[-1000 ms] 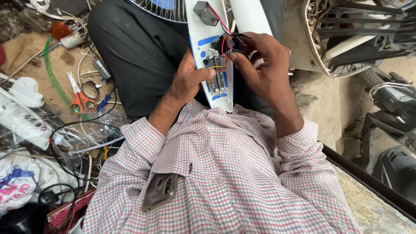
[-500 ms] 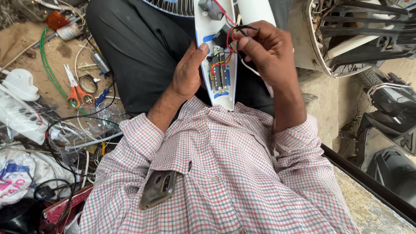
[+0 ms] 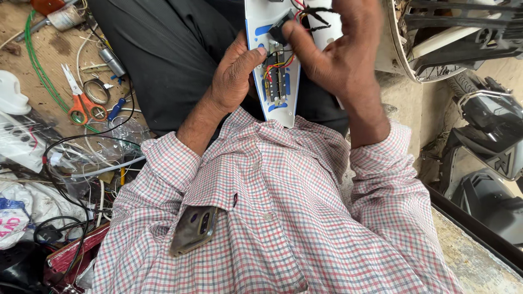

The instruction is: The person sits on the ground with a disassembled table fan across their lap and repairs its wiring. They twist wire ends together by hand, tape connections, cut with scissors, and reposition the circuit board inside the fan housing.

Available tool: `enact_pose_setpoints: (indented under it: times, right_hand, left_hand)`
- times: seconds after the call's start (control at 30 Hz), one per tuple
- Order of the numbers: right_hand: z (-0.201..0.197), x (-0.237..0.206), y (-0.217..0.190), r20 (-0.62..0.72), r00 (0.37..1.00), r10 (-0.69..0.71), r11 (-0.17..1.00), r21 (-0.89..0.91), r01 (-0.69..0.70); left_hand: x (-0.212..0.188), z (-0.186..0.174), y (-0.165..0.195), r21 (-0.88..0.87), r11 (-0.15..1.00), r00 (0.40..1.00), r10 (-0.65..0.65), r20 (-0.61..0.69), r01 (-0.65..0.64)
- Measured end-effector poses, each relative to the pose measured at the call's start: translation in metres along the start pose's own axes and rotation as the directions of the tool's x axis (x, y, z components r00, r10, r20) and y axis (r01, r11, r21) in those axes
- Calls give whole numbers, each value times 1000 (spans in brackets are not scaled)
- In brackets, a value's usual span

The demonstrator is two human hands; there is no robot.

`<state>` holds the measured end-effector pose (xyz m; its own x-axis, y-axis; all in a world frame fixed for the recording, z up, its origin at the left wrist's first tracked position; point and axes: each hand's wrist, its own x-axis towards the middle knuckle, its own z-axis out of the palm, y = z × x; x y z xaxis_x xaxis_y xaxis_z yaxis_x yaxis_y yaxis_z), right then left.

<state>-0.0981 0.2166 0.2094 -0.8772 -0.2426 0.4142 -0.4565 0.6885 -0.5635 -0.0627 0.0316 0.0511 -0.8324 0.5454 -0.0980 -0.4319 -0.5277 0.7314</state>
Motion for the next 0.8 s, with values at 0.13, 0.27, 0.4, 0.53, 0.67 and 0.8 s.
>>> enact_pose_setpoints:
  times: [0.13,0.27,0.4,0.53,0.67,0.8]
  right_hand:
    - [-14,15,0,93,990,110,979,162,-124]
    - [-24,19,3,355,935,-20,990,-125,69]
    - [-17,14,5,421,906,-55,916,-339,213]
    - [-5,13,5,464,880,100,926,-368,89]
    - [-6,12,7,440,878,190,958,-278,-68]
    - [-13,7,12,360,929,92,994,-80,-68]
  left_hand:
    - [2,1,-1,28,999,999,44,26,-45]
    - [2,1,-1,75,997,1000,10,25,-12]
    - [1,-1,-1,74,997,1000,0,17,-2]
    - [1,-1,-1,52,998,1000,-30,5,29]
    - [1,-1,-1,74,997,1000,-21,3,21]
    - [1,0,1,92,996,1000,-24,9,23]
